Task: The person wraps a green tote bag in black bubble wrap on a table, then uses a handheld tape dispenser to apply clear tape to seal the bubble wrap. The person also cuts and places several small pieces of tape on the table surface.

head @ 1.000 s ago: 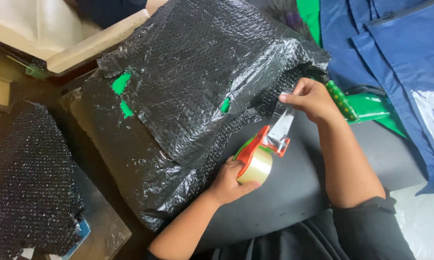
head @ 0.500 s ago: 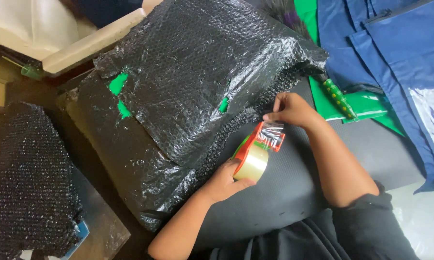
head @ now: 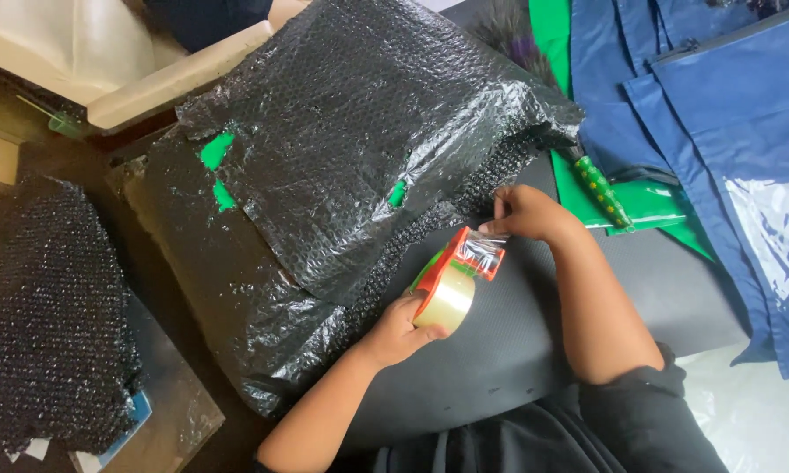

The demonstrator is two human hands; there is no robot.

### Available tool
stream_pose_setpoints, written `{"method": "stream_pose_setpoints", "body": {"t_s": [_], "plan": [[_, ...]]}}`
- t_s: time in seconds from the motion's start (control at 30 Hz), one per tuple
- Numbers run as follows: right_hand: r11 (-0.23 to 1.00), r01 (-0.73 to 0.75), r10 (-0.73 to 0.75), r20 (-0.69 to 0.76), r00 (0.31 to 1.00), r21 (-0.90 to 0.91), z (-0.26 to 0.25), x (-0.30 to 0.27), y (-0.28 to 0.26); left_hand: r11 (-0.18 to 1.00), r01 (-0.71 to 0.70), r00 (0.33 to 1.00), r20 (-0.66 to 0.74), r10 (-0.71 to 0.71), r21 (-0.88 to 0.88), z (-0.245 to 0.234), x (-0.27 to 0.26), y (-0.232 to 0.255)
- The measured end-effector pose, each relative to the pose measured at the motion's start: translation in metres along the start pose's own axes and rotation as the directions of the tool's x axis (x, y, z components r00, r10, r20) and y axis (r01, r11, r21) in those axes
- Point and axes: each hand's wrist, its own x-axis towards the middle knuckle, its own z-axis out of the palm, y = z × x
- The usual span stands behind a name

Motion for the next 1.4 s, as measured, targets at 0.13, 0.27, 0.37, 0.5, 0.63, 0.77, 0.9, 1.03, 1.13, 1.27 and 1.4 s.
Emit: {"method": "stream_pose_setpoints", "body": {"t_s": [0.13, 0.27, 0.37, 0.5, 0.63, 0.77, 0.9, 1.03, 1.13, 1.27, 1.4], "plan": [[1.0, 0.008, -0.008, 0.006, 1.0, -0.004, -0.002, 0.004, 0.003, 1.0, 0.004, 1.0, -0.009, -0.004, 0.022, 0.003, 0.0, -0.003], [0.999, -0.029, 0.028, 0.006, 1.0, 0.024, 0.0, 0.004, 0.006, 0.994, -0.062, 0.998, -0.018, 0.063, 0.09, 0.009, -0.004, -0.005], [0.997, -0.03, 0.025, -0.07, 0.997, -0.075, 0.01, 0.023, 0.029, 0.977, -0.123, 0.99, -0.039, 0.132, 0.175, 0.019, -0.017, -0.021], [0.994, -0.041, 0.034, -0.075, 0.997, -0.097, 0.004, 0.019, 0.021, 0.928, -0.255, 0.954, -0.087, 0.287, 0.271, 0.029, -0.035, 0.025], [0.977, 0.153, -0.162, 0.053, 0.985, 0.147, -0.023, -0.012, -0.003, 0.954, -0.13, 0.991, 0.039, 0.124, 0.27, 0.02, -0.063, 0.053], [0.746, 0.443, -0.471, -0.076, 0.879, 0.497, -0.041, -0.035, -0.01, 0.866, -0.165, 0.975, -0.055, 0.216, 0.471, -0.003, -0.098, 0.089], [0.708, 0.481, -0.477, -0.152, 0.866, 0.517, -0.044, -0.044, -0.013, 0.669, 0.07, 0.889, -0.35, 0.294, 0.74, -0.053, -0.162, 0.096], [0.728, 0.524, -0.471, -0.233, 0.851, 0.442, -0.048, -0.062, -0.032, 0.512, 0.446, 0.712, -0.638, 0.294, 0.734, -0.115, -0.247, 0.07], [0.723, 0.636, -0.56, -0.31, 0.768, 0.27, -0.046, -0.073, -0.045, 0.245, 0.722, 0.596, -0.762, 0.254, 0.647, -0.163, -0.282, 0.048], [0.764, 0.646, -0.594, -0.384, 0.707, 0.006, -0.035, -0.084, -0.061, -0.174, 0.904, 0.383, -0.921, -0.071, 0.39, -0.202, -0.307, 0.015], [0.665, 0.7, -0.703, -0.533, 0.47, -0.259, -0.019, -0.08, -0.076, -0.256, 0.892, 0.367, -0.927, -0.074, 0.374, -0.209, -0.318, -0.022]]}}
